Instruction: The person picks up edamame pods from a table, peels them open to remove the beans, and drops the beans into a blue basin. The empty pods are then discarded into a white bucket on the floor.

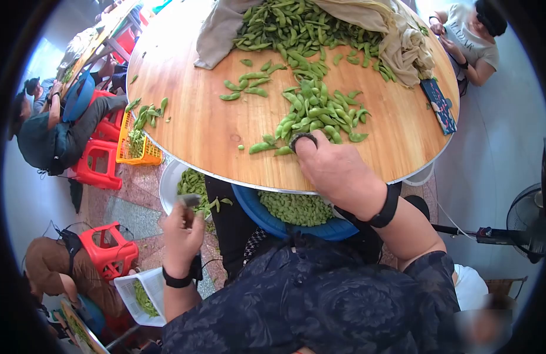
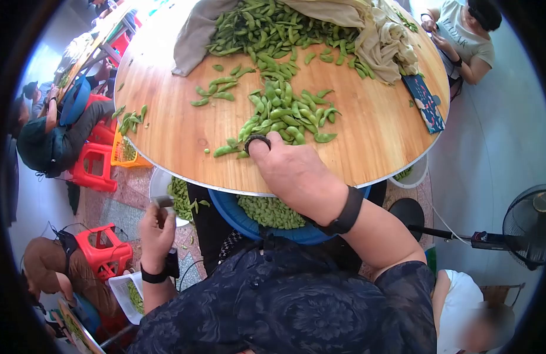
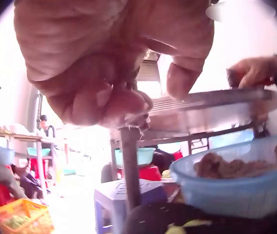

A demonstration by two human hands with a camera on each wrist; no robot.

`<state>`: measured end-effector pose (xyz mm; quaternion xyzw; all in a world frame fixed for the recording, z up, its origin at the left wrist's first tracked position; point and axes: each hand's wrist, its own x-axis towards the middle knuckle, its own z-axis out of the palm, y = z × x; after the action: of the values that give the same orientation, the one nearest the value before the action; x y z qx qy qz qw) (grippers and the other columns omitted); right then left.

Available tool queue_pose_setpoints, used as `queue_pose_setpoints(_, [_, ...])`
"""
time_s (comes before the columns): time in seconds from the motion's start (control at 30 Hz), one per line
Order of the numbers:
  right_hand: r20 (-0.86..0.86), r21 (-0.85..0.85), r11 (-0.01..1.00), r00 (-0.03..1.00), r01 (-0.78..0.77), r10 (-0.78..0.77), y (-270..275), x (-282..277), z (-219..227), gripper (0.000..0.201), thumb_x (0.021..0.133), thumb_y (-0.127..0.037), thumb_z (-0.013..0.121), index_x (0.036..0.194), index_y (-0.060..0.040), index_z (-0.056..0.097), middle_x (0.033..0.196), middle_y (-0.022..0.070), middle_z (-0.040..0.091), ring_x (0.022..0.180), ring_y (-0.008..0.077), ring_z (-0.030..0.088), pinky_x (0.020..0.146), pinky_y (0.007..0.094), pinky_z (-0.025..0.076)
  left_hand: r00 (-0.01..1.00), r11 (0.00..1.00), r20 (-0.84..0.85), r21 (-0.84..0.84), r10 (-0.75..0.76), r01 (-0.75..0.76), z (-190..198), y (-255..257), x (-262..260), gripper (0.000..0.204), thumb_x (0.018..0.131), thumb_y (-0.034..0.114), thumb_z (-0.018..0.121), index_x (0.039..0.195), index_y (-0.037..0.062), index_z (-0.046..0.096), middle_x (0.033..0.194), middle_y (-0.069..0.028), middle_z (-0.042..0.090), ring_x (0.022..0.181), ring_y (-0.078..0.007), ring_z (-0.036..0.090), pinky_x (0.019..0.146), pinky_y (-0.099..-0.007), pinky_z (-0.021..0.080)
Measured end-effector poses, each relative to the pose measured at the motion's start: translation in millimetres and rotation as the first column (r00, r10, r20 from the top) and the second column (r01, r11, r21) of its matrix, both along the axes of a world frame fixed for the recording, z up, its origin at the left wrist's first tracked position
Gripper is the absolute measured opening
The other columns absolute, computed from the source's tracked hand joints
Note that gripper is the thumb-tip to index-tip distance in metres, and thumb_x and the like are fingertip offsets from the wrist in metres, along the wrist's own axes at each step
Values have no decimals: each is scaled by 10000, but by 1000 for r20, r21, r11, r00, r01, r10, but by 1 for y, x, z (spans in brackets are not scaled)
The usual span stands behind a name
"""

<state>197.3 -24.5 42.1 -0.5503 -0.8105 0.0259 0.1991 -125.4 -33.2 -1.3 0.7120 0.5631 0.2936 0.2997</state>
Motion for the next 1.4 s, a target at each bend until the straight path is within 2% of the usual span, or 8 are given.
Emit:
queue_pose_setpoints(0.1, [72, -19, 999, 997, 26, -25, 4, -5, 0, 151, 809, -65, 576, 922, -13, 490, 821, 149, 535, 624, 326, 581, 526, 395, 486, 965, 975, 164, 122, -204, 185, 9, 5, 44, 135, 798, -5, 614, 933, -4, 616, 672, -70, 520, 557, -162, 498, 510, -299, 395])
queue_pose_setpoints(0.2, [50, -37, 999, 999, 3, -2, -7, 1, 9, 165, 798, -58, 579, 929, -13, 490, 812, 150, 538, 621, 321, 594, 518, 393, 493, 905, 864, 59, 331, -421, 380, 18, 21, 77, 171, 752, -16, 628, 919, 18, 620, 712, -107, 542, 598, -270, 545, 527, -353, 432])
queue_pose_setpoints(0.4, [-37, -237, 962, 991, -133, 128, -55, 9, 30, 189, 785, -69, 624, 923, -18, 506, 798, 141, 543, 620, 311, 595, 493, 380, 487, 889, 757, -266, 467, -372, 457, 31, 55, 130, 177, 771, 26, 666, 940, 3, 622, 822, -127, 552, 766, -314, 545, 657, -381, 455])
queue_pose_setpoints(0.8, [-200, 28, 998, 979, 48, -41, 0, -6, -1, 154, 820, -59, 569, 954, -21, 503, 852, 160, 573, 629, 308, 623, 527, 385, 513, 909, 774, -281, 481, -309, 412, 22, 69, 141, 148, 772, 51, 666, 902, 16, 604, 825, -138, 537, 792, -332, 551, 678, -415, 454])
queue_pose_setpoints(1.0, [-15, 43, 999, 1000, -11, 11, 12, -11, 0, 159, 795, -34, 557, 947, -35, 509, 865, 141, 585, 662, 295, 643, 538, 358, 527, 917, 783, -212, 478, -338, 399, 20, 71, 138, 176, 747, 36, 669, 899, 7, 584, 840, -141, 542, 784, -347, 545, 664, -413, 448])
queue_pose_setpoints(1.23, [-168, 60, 995, 982, -75, 84, -2, 6, 12, 158, 824, -47, 585, 969, -20, 530, 723, 137, 569, 630, 288, 602, 509, 364, 479, 886, 747, -222, 478, -406, 462, 31, 56, 141, 104, 778, 36, 655, 843, 13, 578, 796, -116, 549, 733, -323, 551, 651, -404, 455])
queue_pose_setpoints(1.33, [-432, 95, 995, 902, 33, 12, -9, 8, 11, 178, 855, -49, 573, 1025, -9, 543, 683, 89, 557, 601, 223, 602, 481, 339, 446, 843, 802, 71, 359, -533, 477, 30, 47, 143, 52, 854, 31, 623, 866, -1, 583, 727, -96, 542, 643, -269, 541, 588, -345, 435])
queue_pose_setpoints(1.4, [-695, -210, 974, 713, -85, -87, -14, 17, 10, 220, 895, -51, 496, 1112, -19, 517, 677, 38, 535, 515, 142, 549, 437, 281, 412, 795, 859, 330, 146, -510, 491, 35, 36, 146, 66, 895, 50, 592, 866, -7, 580, 713, -77, 528, 627, -220, 518, 577, -321, 423])
